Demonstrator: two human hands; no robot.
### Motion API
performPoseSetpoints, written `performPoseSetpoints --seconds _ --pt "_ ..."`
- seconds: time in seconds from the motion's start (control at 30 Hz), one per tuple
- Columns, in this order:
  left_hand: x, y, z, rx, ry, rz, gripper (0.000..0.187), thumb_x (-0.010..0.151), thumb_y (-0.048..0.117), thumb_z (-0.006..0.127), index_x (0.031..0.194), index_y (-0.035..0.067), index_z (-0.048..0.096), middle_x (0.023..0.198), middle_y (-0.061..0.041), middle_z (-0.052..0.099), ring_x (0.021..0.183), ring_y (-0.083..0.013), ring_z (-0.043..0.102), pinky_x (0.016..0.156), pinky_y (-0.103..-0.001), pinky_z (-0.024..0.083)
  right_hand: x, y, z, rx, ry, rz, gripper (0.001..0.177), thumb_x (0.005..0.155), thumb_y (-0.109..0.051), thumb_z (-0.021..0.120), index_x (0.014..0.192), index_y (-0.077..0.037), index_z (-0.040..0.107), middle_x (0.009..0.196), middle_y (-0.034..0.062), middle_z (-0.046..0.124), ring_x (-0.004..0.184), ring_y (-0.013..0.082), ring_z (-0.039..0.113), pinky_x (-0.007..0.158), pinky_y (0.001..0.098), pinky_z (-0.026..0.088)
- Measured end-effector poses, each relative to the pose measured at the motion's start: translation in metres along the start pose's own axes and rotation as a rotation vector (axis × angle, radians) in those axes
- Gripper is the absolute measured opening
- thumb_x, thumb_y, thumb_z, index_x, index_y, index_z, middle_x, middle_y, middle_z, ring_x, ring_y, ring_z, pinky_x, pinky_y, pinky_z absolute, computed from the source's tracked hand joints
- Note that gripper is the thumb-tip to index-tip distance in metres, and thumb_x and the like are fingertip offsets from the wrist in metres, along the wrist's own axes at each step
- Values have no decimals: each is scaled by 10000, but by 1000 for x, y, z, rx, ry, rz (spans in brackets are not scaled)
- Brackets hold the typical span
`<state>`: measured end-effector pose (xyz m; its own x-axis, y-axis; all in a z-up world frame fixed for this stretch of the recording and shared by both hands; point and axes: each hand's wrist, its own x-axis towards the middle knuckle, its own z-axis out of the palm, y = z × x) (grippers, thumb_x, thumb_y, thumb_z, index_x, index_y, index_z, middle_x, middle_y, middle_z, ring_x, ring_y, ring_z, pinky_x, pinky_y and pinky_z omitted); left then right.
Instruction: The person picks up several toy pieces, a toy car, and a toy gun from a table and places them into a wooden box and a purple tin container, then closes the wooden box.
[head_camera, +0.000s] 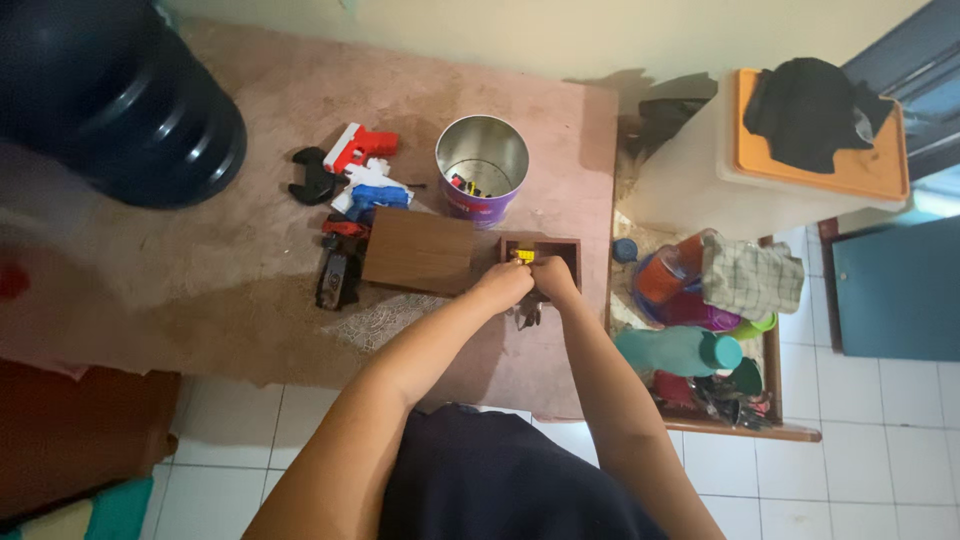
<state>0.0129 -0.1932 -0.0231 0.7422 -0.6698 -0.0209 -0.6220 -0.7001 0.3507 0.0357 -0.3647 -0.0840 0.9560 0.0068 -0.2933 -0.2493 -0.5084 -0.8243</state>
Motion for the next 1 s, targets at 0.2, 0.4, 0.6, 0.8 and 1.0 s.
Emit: performPoseSetpoints --seconds 0.2,0.4,0.6,0.8,1.0 --pt "-4 3 4 -318 55 -238 275 863 120 513 934 -28 734 1034 -277 697 954 -447 693 841 -539 543 2 -5 3 -141 20 -17 238 847 -169 671 958 14 776 826 244 737 759 334 721 696 438 554" --pt "-10 0 6 -298 72 -191 282 891 138 483 940 -30 704 1073 -263 703 1005 -420 692 874 -516 549 6 -13 0 -340 32 -16 285 856 -243 644 956 -10 774 927 273 722 928 428 721 828 481 566" --pt "-29 -1 -15 -180 240 -11 162 877 158 599 864 57 725 1016 -146 711 1048 -355 674 894 -467 550 5 -29 2 -380 -14 -21 327 854 -285 661 944 10 769 912 283 724 923 425 730 831 479 566" --pt "-70 12 -49 -278 352 -116 155 862 182 713 928 42 718 995 -131 689 1000 -340 663 877 -462 541 -13 -39 3 -390 -51 -86 341 904 -286 627 931 28 756 879 282 721 876 428 731 796 489 565" --pt "-109 22 -47 -299 537 -155 206 881 194 715 1008 32 727 1053 -132 705 1015 -351 661 892 -446 541 -29 -62 -5 -432 -2 -184 284 875 -229 629 924 10 775 853 273 723 861 420 734 792 482 568"
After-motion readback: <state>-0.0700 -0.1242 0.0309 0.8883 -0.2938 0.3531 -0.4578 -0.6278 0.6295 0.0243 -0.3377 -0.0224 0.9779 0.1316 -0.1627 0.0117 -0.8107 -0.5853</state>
